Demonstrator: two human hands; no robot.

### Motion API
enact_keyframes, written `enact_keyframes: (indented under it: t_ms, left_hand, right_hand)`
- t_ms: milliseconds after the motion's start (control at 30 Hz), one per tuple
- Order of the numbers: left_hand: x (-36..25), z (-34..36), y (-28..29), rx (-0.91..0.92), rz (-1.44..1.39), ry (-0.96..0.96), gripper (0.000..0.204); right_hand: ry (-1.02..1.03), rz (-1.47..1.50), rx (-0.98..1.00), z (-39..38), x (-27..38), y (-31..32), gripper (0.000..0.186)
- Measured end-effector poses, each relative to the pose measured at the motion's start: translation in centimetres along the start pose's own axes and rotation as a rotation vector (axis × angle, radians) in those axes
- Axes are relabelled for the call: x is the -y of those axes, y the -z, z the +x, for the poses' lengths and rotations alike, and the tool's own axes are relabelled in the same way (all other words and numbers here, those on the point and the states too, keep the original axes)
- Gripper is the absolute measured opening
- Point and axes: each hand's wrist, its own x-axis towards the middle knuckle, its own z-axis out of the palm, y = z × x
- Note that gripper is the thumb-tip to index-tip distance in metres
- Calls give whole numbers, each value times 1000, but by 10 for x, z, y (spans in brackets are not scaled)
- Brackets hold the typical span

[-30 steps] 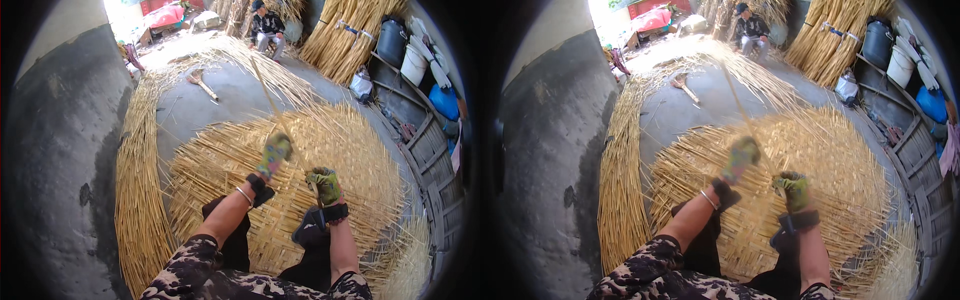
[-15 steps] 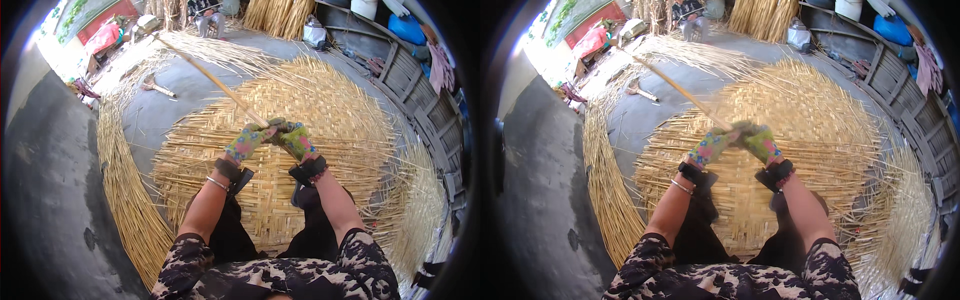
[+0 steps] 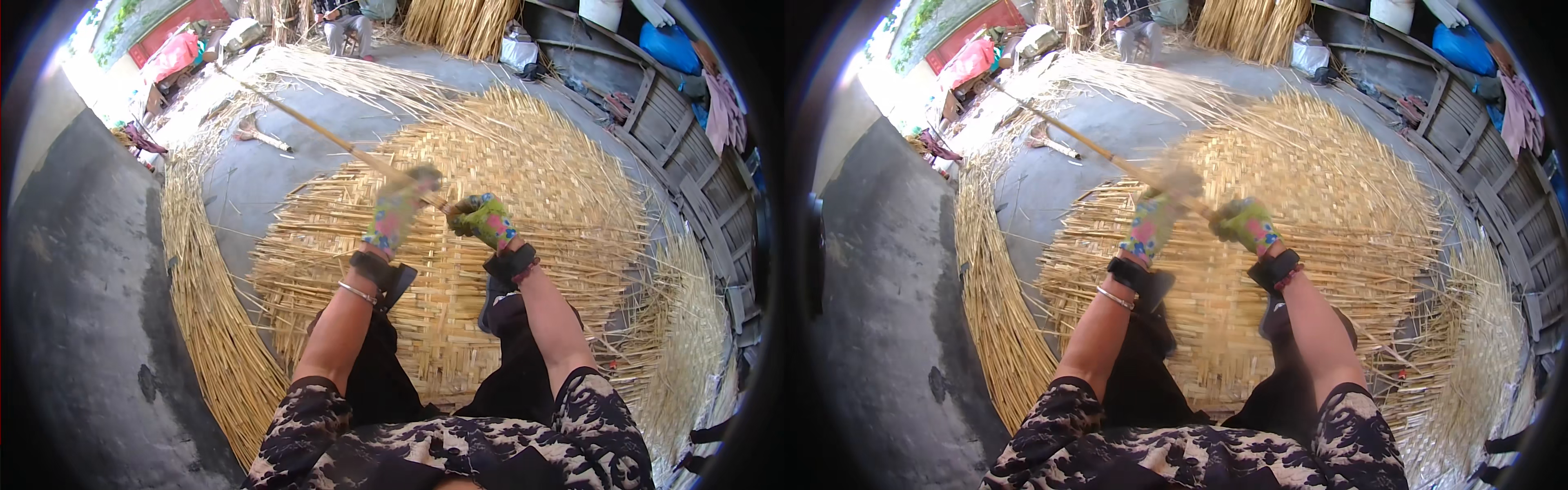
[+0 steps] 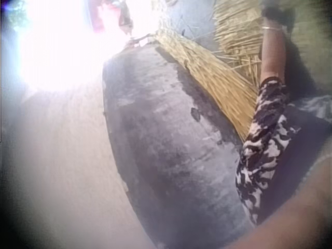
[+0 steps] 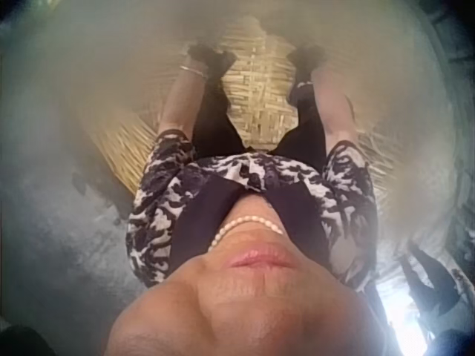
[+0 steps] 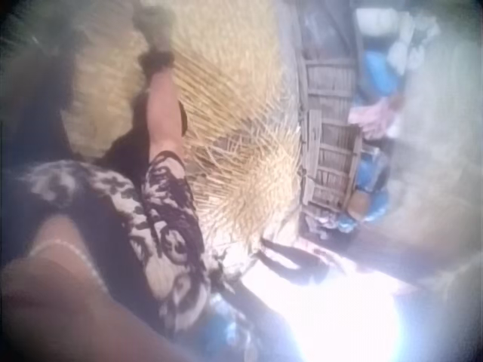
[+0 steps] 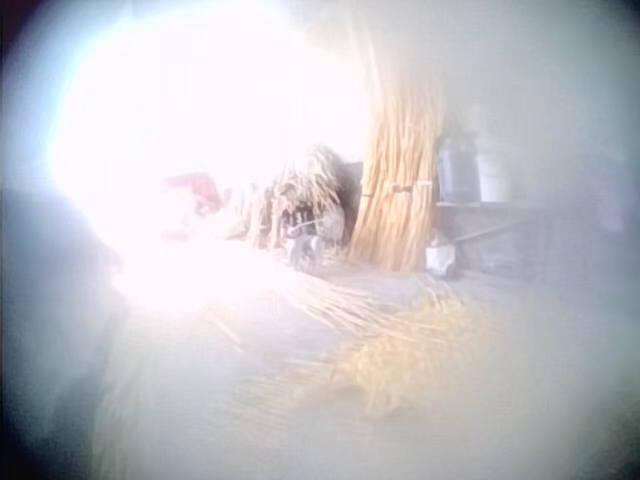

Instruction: Weaving a large bamboo mat on the floor by interlacing thin bamboo strips.

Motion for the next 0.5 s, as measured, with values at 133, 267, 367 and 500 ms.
enact_keyframes:
  t_ms: [133,267,367,500]
  left_hand:
    - [16,-11,-10,194,205,116,20]
    - [2,-12,-12,-38,3,157,16]
    - [4,-10,-12,-99,-85,158,18]
    - [56,21,30,-67,-35,-57,18]
  right_hand:
    - [-3,350,146,3,-8,10,26]
    - [-161,80,80,-2,12,1,25]
    - [-195,-123,44,0,1,21,16]
    - [-84,-209,75,13,17,22,15]
